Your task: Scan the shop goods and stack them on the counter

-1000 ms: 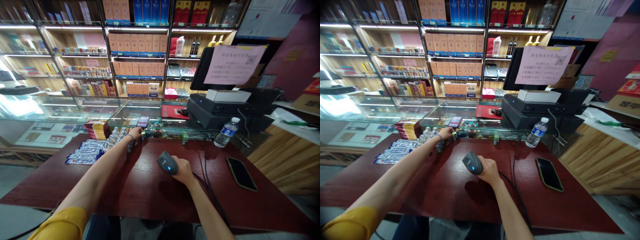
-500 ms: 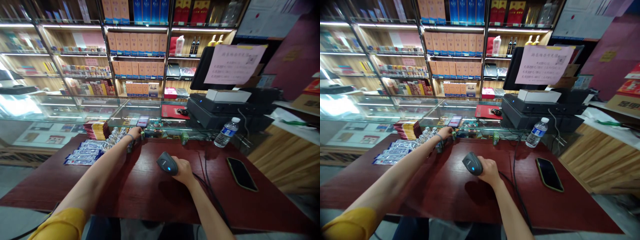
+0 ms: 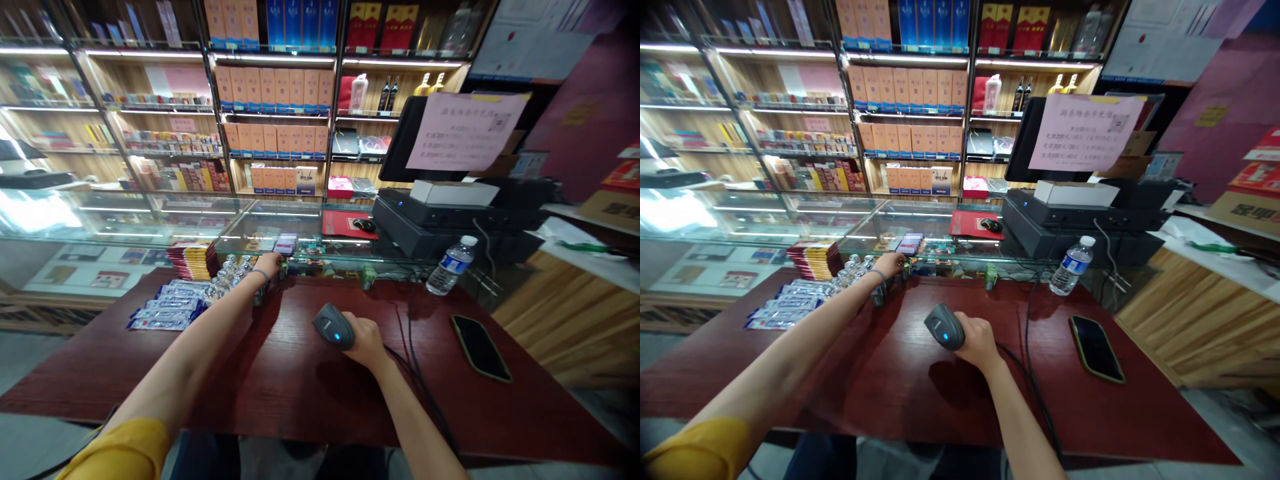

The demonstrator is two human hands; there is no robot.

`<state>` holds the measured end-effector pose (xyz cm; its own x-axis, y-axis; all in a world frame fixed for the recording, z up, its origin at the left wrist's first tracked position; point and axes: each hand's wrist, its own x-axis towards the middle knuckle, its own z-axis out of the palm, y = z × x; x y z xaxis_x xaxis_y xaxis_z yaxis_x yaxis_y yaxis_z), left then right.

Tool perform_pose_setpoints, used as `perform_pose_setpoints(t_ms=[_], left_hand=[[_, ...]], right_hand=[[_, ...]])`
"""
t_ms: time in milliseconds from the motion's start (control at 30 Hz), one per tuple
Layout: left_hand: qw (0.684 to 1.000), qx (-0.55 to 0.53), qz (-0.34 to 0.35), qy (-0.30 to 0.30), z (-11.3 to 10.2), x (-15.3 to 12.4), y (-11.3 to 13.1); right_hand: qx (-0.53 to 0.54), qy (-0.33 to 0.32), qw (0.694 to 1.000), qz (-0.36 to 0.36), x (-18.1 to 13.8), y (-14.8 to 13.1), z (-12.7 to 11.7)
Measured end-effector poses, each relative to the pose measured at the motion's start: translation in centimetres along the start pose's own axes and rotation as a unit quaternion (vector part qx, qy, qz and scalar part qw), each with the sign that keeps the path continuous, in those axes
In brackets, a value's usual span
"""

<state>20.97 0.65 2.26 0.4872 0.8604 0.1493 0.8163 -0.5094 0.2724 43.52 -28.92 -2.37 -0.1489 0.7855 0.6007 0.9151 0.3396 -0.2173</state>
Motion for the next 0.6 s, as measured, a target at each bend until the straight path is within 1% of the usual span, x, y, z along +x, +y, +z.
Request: perform_pose_setpoints(t_ms=[267,367,433,500,600], left_hand=[[1.0,0.0,0.007,0.008,-1.3,-0.3,0.3],[1.0,-0.003,0.001,0.017,-2.1,-0.7,0.6],[0.999,-0.016,-0.003,0.039,-2.5,-1.1,1.1],[0.995,-0.052,-0.002,0.081,-2.5,-1.6,2.1],[0.977,-0.162,0.021,0.136,-1.3,-2.5,4.6]], right_hand=[[-0.011,0.025,1.0,-0.002,0.2,-0.2,-0.1],[-0.016,0.036,0.999,0.015,0.3,-0.1,-0.4],[-0.023,0.046,0.998,0.027,0.3,0.3,-0.6],[-0.037,0.062,0.997,0.038,0.1,0.9,-0.8],[-0.065,0.095,0.991,0.071,-0.2,2.1,-1.3]])
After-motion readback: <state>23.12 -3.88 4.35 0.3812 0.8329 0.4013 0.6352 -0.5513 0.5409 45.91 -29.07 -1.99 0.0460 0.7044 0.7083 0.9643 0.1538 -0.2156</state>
